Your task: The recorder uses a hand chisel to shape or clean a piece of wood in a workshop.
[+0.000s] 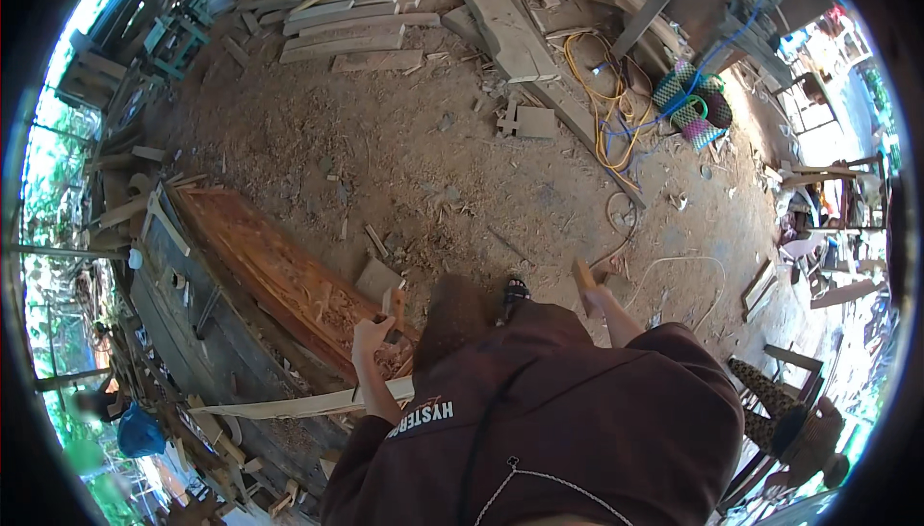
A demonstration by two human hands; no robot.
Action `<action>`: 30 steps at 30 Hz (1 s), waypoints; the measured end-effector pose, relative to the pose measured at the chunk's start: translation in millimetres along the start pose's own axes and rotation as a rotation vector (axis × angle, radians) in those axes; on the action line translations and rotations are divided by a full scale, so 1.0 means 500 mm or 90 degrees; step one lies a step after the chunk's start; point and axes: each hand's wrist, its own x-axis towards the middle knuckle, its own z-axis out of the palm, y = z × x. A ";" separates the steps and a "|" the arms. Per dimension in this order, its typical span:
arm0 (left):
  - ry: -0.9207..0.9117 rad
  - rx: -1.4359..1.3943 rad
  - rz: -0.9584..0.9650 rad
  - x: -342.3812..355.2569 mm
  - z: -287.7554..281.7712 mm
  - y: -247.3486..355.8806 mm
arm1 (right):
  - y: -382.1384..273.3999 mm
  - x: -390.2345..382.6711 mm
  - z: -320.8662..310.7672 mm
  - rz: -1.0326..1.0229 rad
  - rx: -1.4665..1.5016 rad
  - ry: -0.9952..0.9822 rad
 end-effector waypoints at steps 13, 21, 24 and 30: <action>-0.122 -0.019 -0.054 0.560 -0.097 0.112 | -0.606 0.212 -0.047 -0.121 -0.079 -0.028; -0.118 0.058 -0.011 0.902 -0.339 0.431 | -0.768 0.256 -0.096 0.011 -0.059 -0.040; -0.105 0.092 -0.002 1.072 -0.396 0.540 | -0.859 0.322 -0.114 0.042 -0.026 -0.049; -0.098 0.027 -0.041 1.266 -0.477 0.802 | -1.118 0.524 -0.224 0.011 -0.025 -0.083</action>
